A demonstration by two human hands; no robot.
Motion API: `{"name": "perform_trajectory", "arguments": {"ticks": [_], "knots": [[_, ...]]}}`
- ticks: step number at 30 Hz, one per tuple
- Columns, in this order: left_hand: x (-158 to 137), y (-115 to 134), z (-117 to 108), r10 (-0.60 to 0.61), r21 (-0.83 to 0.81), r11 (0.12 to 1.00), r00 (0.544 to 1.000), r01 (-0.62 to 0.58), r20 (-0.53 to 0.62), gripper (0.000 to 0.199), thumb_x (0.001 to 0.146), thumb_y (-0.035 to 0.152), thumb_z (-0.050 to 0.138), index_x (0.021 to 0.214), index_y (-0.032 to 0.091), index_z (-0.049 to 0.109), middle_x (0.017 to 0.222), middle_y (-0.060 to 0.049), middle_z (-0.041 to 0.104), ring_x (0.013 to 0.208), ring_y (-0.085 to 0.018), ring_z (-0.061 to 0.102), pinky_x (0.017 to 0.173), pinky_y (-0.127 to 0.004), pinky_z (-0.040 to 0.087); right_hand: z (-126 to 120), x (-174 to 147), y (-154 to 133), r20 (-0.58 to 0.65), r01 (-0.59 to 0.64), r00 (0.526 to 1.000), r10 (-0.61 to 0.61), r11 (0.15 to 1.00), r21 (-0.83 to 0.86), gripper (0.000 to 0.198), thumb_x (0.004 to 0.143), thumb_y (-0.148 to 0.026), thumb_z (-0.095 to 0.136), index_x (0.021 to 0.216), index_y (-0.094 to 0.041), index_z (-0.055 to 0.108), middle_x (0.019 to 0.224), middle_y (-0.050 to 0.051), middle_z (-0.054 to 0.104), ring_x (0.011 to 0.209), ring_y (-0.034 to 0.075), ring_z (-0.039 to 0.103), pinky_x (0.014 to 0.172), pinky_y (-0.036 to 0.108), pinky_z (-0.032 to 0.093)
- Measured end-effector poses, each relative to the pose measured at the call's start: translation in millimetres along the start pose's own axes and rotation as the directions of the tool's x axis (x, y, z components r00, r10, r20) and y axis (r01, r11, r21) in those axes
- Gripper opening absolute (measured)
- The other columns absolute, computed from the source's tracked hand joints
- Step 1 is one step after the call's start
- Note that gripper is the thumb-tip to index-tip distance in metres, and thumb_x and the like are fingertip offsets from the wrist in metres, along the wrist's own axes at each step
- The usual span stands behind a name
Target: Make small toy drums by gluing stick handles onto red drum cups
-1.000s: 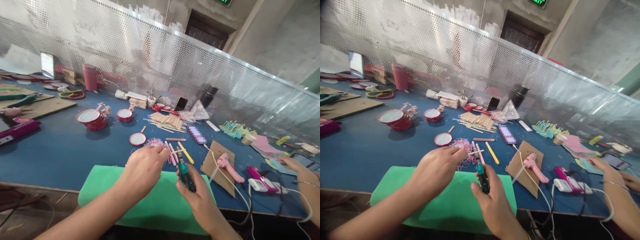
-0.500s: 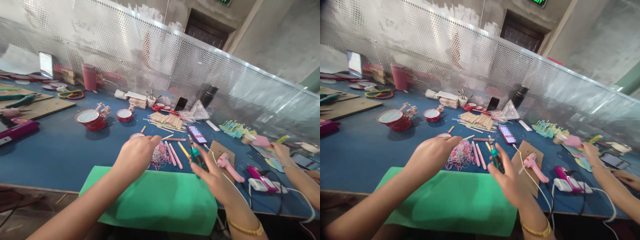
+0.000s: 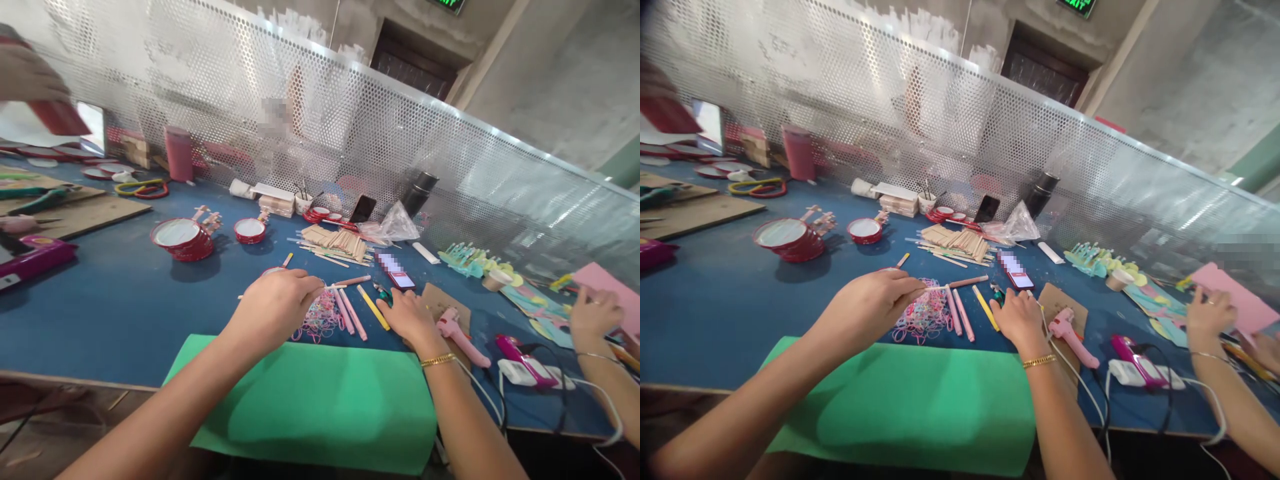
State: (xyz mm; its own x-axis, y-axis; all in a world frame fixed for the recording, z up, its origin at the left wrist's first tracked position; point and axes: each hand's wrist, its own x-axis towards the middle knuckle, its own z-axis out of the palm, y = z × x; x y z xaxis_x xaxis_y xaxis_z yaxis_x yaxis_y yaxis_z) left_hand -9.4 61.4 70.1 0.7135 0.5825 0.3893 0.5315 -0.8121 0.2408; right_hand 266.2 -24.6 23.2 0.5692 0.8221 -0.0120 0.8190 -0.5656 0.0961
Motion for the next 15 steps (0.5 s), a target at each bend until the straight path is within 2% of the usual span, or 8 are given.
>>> {"name": "perform_trajectory", "arguments": {"ticks": [3,4,5,7,9,11,13,15], "knots": [[-1.5,2.0,-0.6,-0.009,0.016,1.000,0.999,0.009,0.035,0.033,0.101,0.024,0.048,0.088,0.022,0.078,0.085,-0.006,0.074,0.078,-0.019,0.066,0.065,-0.027,0.044,-6.9,-9.2,-2.1,-0.200,0.100,0.975,-0.095,0.995,0.015,0.059,0.101,-0.053,0.048,0.128,-0.004,0.068,0.126,0.028,0.068,0.123,0.039,0.061,0.106,0.051,0.043],[-2.7,3.8,-0.2,-0.018,0.027,0.999,0.999,0.017,0.049,0.033,0.101,0.024,0.049,0.086,0.022,0.078,0.084,-0.006,0.074,0.077,-0.019,0.065,0.064,-0.027,0.043,-11.2,-15.3,-5.7,-0.301,0.172,0.941,-0.154,0.984,0.034,0.057,0.102,-0.050,0.049,0.129,-0.004,0.068,0.127,0.028,0.068,0.124,0.039,0.060,0.107,0.051,0.043],[-4.5,6.0,0.7,-0.027,0.039,0.999,0.998,0.025,0.063,0.033,0.101,0.026,0.050,0.084,0.022,0.078,0.084,-0.006,0.074,0.077,-0.020,0.065,0.063,-0.028,0.042,-16.3,-22.8,-11.1,-0.407,0.264,0.888,-0.217,0.962,0.064,0.053,0.103,-0.047,0.050,0.132,-0.005,0.066,0.129,0.026,0.068,0.125,0.038,0.059,0.108,0.051,0.043],[-9.1,11.0,3.6,-0.035,0.063,0.998,0.996,0.030,0.083,0.034,0.102,0.031,0.052,0.080,0.021,0.076,0.083,-0.006,0.074,0.076,-0.020,0.066,0.063,-0.028,0.042,-26.8,-41.2,-26.5,-0.531,0.503,0.766,-0.363,0.852,0.144,0.045,0.105,-0.041,0.048,0.136,-0.012,0.064,0.131,0.019,0.069,0.124,0.032,0.060,0.108,0.047,0.045],[-14.6,15.2,7.4,-0.022,0.084,0.996,0.995,0.014,0.097,0.035,0.102,0.036,0.054,0.079,0.020,0.076,0.082,-0.006,0.073,0.077,-0.021,0.067,0.064,-0.029,0.043,-35.0,-60.3,-44.8,-0.529,0.674,0.691,-0.493,0.704,0.224,0.036,0.107,-0.033,0.048,0.134,-0.017,0.065,0.124,0.013,0.073,0.116,0.026,0.065,0.101,0.040,0.049],[-20.0,17.2,11.0,-0.011,0.106,0.994,0.995,0.000,0.096,0.032,0.102,0.034,0.055,0.081,0.020,0.075,0.081,-0.006,0.073,0.077,-0.022,0.068,0.065,-0.031,0.044,-37.7,-75.4,-61.2,-0.481,0.741,0.658,-0.580,0.612,0.276,0.026,0.106,-0.024,0.050,0.119,-0.019,0.071,0.106,0.008,0.076,0.098,0.022,0.068,0.087,0.035,0.051],[-24.4,17.0,13.6,-0.001,0.121,0.993,0.994,-0.012,0.108,0.029,0.101,0.030,0.055,0.083,0.020,0.075,0.082,-0.005,0.074,0.077,-0.023,0.069,0.066,-0.031,0.045,-34.7,-84.1,-71.9,-0.459,0.742,0.660,-0.596,0.615,0.269,0.022,0.104,-0.018,0.051,0.102,-0.018,0.073,0.091,0.006,0.074,0.086,0.022,0.065,0.076,0.034,0.047],[-27.2,15.7,14.8,0.015,0.125,0.992,0.990,-0.032,0.138,0.025,0.100,0.027,0.057,0.086,0.021,0.076,0.084,-0.005,0.075,0.078,-0.023,0.070,0.066,-0.032,0.047,-28.1,-87.0,-76.1,-0.454,0.734,0.664,-0.594,0.632,0.247,0.022,0.103,-0.015,0.052,0.092,-0.017,0.071,0.085,0.005,0.070,0.082,0.022,0.062,0.073,0.034,0.043]]}}
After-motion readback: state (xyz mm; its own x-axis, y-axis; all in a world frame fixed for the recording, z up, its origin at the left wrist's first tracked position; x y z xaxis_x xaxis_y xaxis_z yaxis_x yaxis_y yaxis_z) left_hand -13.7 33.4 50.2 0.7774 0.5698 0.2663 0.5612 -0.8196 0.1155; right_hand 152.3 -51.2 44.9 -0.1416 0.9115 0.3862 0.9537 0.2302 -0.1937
